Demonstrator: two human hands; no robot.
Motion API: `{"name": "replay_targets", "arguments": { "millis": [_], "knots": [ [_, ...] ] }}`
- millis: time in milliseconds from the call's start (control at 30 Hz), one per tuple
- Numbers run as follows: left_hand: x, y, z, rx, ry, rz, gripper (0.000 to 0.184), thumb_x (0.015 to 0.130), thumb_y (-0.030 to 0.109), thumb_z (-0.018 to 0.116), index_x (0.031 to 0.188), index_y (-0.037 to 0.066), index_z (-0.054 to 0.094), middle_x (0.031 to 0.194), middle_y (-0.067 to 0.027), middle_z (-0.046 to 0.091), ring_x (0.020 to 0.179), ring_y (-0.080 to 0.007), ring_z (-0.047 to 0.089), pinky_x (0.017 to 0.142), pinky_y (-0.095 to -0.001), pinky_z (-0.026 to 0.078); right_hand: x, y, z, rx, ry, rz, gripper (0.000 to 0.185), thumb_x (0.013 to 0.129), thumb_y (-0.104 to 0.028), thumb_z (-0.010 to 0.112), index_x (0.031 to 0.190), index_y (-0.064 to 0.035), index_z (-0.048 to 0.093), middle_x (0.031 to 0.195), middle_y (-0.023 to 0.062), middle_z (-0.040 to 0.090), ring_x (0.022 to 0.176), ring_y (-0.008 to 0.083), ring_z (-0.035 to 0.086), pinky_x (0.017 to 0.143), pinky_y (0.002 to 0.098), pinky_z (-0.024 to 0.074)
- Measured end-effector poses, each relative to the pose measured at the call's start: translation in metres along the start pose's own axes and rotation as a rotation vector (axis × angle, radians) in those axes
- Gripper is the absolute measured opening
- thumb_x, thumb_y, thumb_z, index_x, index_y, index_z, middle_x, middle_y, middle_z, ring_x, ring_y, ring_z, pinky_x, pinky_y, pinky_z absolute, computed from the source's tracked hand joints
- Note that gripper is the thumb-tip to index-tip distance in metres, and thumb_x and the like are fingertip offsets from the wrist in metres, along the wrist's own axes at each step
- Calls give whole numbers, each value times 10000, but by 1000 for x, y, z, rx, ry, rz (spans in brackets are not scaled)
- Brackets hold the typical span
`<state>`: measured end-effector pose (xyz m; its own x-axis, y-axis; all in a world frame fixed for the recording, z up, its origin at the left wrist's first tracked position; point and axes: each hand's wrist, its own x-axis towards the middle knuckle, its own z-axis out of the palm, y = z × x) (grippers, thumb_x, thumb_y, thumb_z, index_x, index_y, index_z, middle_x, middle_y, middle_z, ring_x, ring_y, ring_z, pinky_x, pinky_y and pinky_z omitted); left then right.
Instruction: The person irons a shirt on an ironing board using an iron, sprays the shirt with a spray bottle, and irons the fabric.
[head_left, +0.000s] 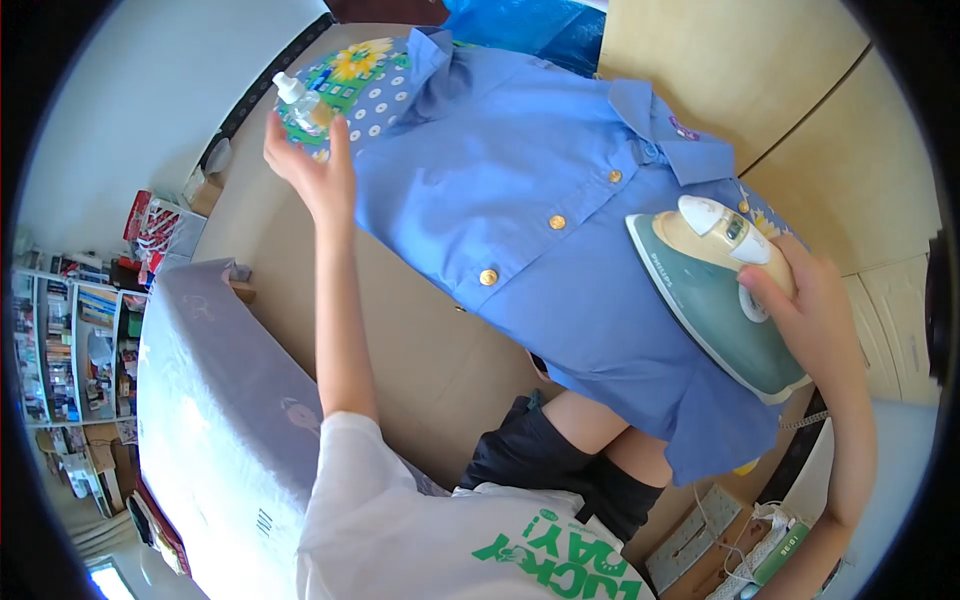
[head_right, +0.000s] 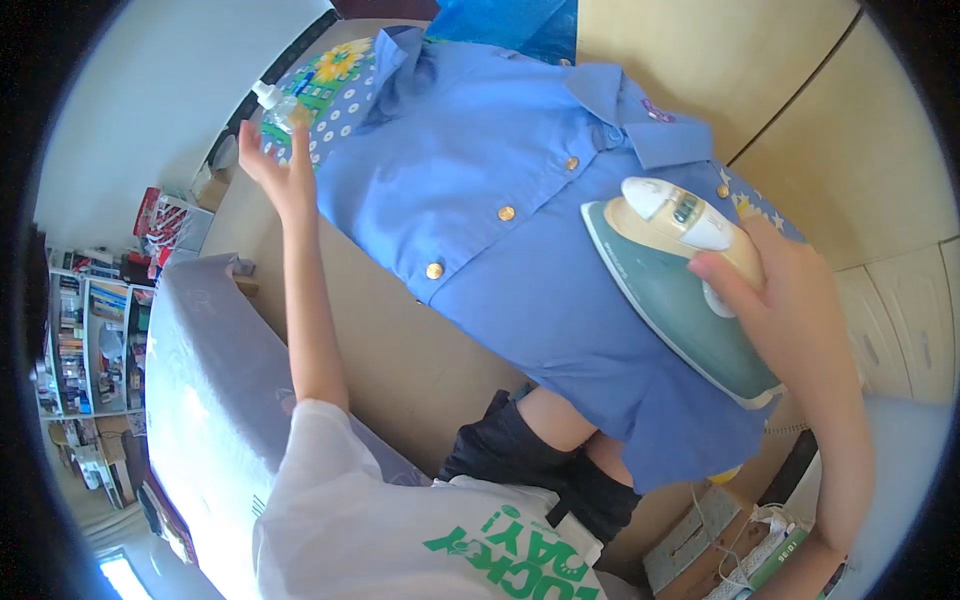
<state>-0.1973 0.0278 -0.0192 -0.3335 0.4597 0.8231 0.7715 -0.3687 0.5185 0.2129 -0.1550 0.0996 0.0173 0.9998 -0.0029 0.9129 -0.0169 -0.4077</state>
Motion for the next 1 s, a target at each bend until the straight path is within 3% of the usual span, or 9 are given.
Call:
{"name": "replay_targets", "arguments": {
  "millis": [67,167,233,333,433,567,667,800,1000],
  "knots": [
    [27,-52,14,149,90,18,795,755,256,757,1362,-28,328,1337,-210,397,1213,-295,407,1007,-405,344,-4,0,-2,18,-6,19,381,811,-372,677,906,-9,606,691,173,617,641,324,619,579,368,449],
    [45,-79,18,284,-120,-161,927,711,286,790,1391,-52,258,1313,-232,437,1197,-304,446,1007,-411,366,-8,1,-7,-3,-29,49,391,823,-369,663,949,-2,612,690,173,616,648,313,625,597,365,456],
    [47,-90,19,22,-351,-418,877,684,283,810,1345,-59,347,1246,-210,509,1126,-287,519,947,-394,428,-10,2,-6,19,-32,35,437,817,-344,671,1084,-7,592,842,191,636,770,315,630,690,360,474],
    [43,-71,9,157,-399,-264,768,669,269,822,1265,-51,458,1155,-177,579,996,-272,594,860,-357,477,-15,-2,-4,-137,180,-215,518,805,-287,690,1224,-28,529,1088,200,605,922,320,604,795,369,470],
    [20,-30,-9,-3,-316,-189,658,650,246,837,1168,-29,539,1088,-128,602,913,-224,610,817,-330,478,-25,-24,-12,-284,365,-430,618,770,-203,728,1309,-52,466,1240,177,535,1060,320,557,884,390,450],
    [-43,105,-56,-462,-400,-48,541,626,138,835,1066,5,550,1006,-62,595,788,-153,554,725,-309,469,-42,-61,33,377,100,-517,884,730,-182,777,1447,-90,267,1241,153,514,1074,264,532,919,392,428],
    [-100,183,-80,-546,-637,285,538,570,100,791,1055,13,577,866,-89,581,747,-242,574,642,-333,472,-47,-69,82,396,211,-578,776,733,-164,781,1368,3,368,1226,211,540,1093,355,559,912,394,461],
    [-178,226,-94,-724,-570,90,523,615,190,805,1055,0,597,858,-100,582,637,-251,578,519,-309,456,-85,-42,113,724,150,-602,753,780,-88,738,1388,9,306,1209,232,515,1033,330,572,887,385,457],
    [-223,210,-98,-669,-530,159,567,632,303,842,1098,76,613,1102,-72,573,1013,-321,520,837,-437,417,-84,-36,71,508,221,-258,628,810,-32,679,1346,-18,352,1024,188,594,812,244,607,732,320,496]
  ]
}}
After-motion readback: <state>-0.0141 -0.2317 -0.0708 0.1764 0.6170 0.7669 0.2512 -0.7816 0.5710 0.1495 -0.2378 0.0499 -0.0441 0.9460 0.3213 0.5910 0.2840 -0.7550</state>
